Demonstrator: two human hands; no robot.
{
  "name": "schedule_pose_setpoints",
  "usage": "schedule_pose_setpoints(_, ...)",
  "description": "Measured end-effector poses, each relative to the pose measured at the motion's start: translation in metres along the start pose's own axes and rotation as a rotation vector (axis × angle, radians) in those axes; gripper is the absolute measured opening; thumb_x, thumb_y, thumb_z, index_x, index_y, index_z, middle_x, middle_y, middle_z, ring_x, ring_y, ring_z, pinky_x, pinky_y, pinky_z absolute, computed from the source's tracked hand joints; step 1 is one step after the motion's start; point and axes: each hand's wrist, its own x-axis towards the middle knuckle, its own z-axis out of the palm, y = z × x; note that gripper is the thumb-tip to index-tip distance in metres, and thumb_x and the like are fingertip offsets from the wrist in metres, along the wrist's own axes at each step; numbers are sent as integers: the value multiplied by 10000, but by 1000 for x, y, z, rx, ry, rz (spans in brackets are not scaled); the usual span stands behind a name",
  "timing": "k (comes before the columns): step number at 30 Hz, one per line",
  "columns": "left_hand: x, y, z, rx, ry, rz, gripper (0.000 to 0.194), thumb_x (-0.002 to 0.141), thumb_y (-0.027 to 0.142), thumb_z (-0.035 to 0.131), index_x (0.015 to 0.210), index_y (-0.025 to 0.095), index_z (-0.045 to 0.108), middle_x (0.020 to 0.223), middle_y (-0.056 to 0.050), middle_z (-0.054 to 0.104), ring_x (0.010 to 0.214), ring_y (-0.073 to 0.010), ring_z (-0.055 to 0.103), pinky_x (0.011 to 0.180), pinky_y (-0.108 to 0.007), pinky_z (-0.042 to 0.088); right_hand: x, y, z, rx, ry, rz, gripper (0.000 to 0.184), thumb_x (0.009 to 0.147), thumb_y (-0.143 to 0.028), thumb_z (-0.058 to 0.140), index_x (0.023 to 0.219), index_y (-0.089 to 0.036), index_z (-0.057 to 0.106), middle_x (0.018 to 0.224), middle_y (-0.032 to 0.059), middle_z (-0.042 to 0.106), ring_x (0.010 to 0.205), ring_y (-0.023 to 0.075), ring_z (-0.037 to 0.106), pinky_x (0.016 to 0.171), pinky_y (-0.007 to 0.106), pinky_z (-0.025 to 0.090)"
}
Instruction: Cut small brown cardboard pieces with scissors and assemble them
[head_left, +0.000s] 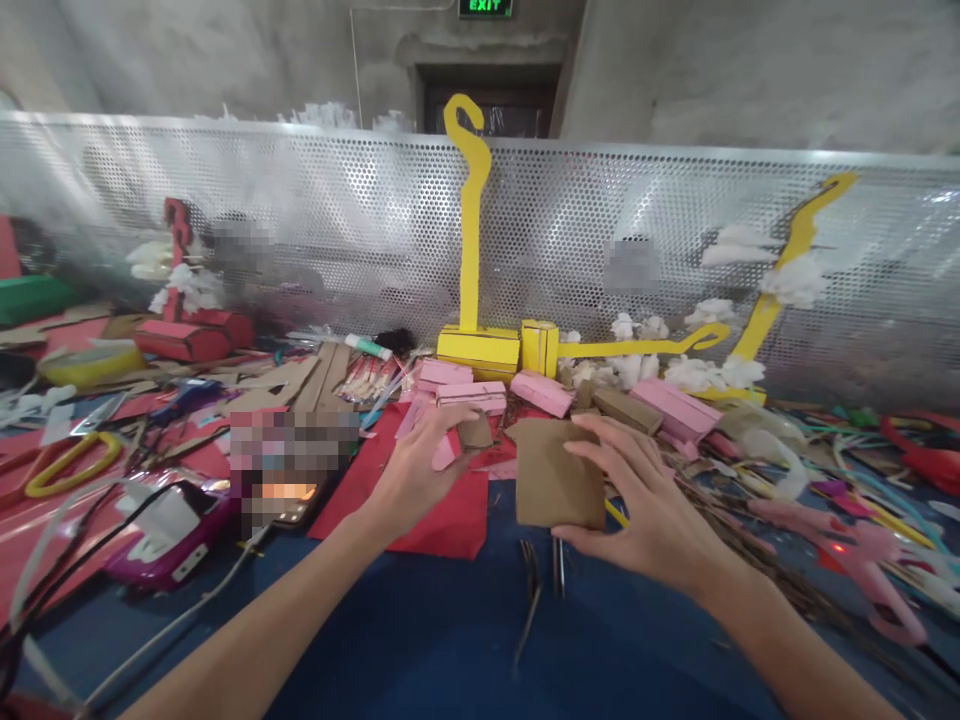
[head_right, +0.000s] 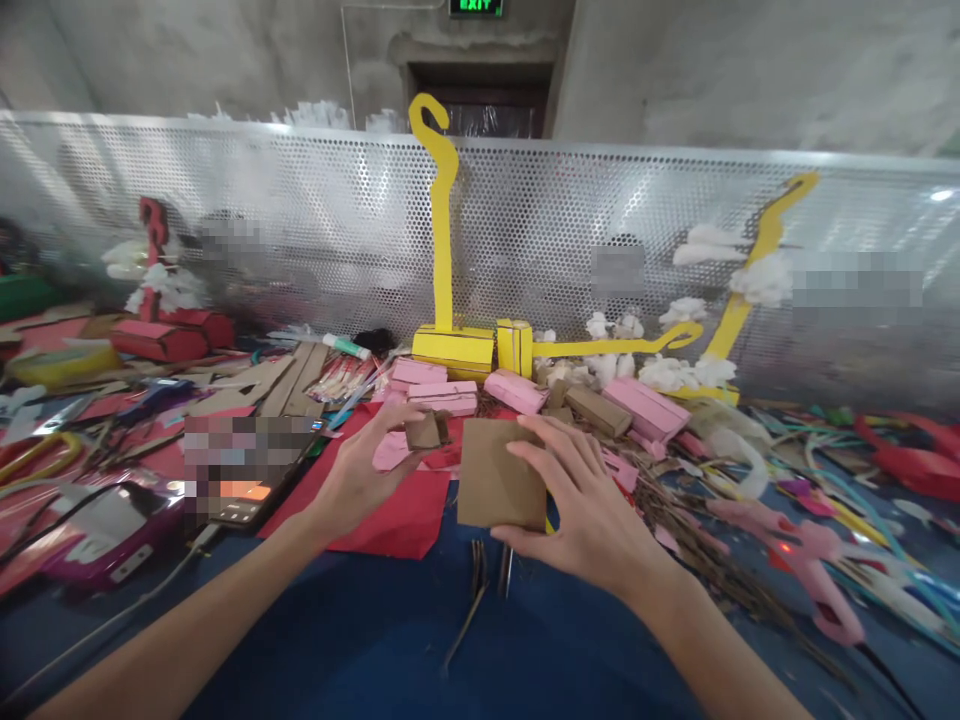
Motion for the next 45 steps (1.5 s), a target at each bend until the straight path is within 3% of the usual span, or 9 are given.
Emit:
schedule_pose_setpoints(6,-5,2,3,32,-174,141,383,981,123,585,1331,272,545,1423,-83,613,1328,-210,584,1104,-406,515,1,0,-7,-84,-6,-80,646,880,-577,715,1366,-210,500,1538,207,464,1438,387,404,1119,580,384)
schedule_pose_setpoints(21,-6,6,3,175,-197,348,495,984,60,544,1426,284,523,1427,-115,539,1299,-204,585,1020,-355,592,-2,-3,-1,12,-87,-60,614,884,-566,711,1378,-240,544,1582,183,437,1482,398,359,1169,641,327)
schedule_pose_setpoints(24,-5,7,2,156,-194,331,501,990,63,533,1433,297,515,1424,-111,532,1312,-209,578,1041,-373,586,-3,-7,2,210,-62,73,745,845,-566,756,1466,-286,453,1648,154,329,1523,384,296,1192,601,342)
schedule_pose_setpoints(27,-4,6,2,146,-160,332,522,981,46,533,1433,307,517,1416,-112,533,1317,-221,575,1058,-403,576,1,-16,8,615,88,337,874,885,-549,716,1573,-290,244,1669,170,280,1511,343,346,1129,511,467)
schedule_pose_setpoints(29,-4,5,3,144,-145,327,531,976,36,537,1426,316,522,1411,-107,535,1309,-216,579,1053,-400,577,5,-21,12,914,85,465,716,964,-500,628,1548,-269,284,1571,180,463,1390,311,530,1039,469,549)
schedule_pose_setpoints(31,-5,4,4,140,-152,319,538,974,27,533,1422,325,522,1412,-98,536,1310,-205,578,1055,-385,573,7,-24,15,1096,0,554,525,992,-469,599,1436,-225,463,1365,165,667,1182,292,690,952,443,598)
schedule_pose_setpoints(34,-6,3,4,102,-162,274,555,964,35,547,1442,308,476,1412,-100,554,1328,-206,569,1086,-387,549,8,-22,19,1159,-2,651,409,957,-471,654,1257,-194,629,1175,125,766,1005,277,748,873,404,619)
schedule_pose_setpoints(40,-6,3,3,32,-81,139,535,952,94,598,1430,274,439,1367,-94,620,1322,-217,585,1116,-412,516,3,-11,20,1142,257,723,322,917,-443,690,1160,-233,668,1117,51,778,948,238,733,820,326,606)
schedule_pose_setpoints(45,-5,5,3,20,-80,108,528,931,115,621,1410,268,460,1362,-98,634,1306,-241,602,1094,-427,524,4,-12,19,1113,119,676,340,935,-460,641,1173,-221,685,1113,62,769,937,259,720,788,338,595)
